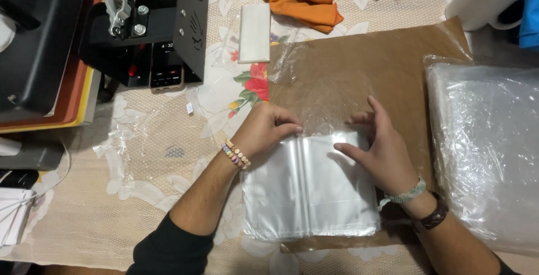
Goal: Smoothing out wrinkles from plastic bags by hand on a flat surface and organizing them into stacks or larger sleeves.
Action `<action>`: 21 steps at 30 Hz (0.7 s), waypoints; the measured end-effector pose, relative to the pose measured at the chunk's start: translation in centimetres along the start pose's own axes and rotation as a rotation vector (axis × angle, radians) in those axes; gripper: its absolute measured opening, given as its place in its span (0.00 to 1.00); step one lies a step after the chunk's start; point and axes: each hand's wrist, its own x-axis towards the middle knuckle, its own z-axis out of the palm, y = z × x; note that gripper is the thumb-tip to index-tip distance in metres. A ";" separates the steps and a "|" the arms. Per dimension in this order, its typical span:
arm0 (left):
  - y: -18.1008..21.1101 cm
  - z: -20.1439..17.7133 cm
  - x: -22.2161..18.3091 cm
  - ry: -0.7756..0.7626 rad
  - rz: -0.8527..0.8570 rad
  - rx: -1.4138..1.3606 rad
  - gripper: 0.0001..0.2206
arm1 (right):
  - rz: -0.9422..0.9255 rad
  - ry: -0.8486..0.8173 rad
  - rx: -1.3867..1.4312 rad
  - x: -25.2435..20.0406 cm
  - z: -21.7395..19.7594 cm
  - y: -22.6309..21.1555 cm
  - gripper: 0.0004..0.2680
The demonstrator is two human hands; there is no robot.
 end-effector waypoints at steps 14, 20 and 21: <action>-3.9 -1.7 8.0 -0.068 0.114 -0.417 0.07 | 0.208 -0.024 0.173 11.6 -5.9 7.3 0.15; -8.0 -1.9 12.3 -0.046 0.383 0.646 0.16 | 0.363 -0.033 0.418 16.4 -2.8 10.4 0.16; -8.4 -2.7 12.4 -0.047 0.319 0.668 0.16 | 0.382 -0.015 0.384 16.5 -2.5 9.6 0.15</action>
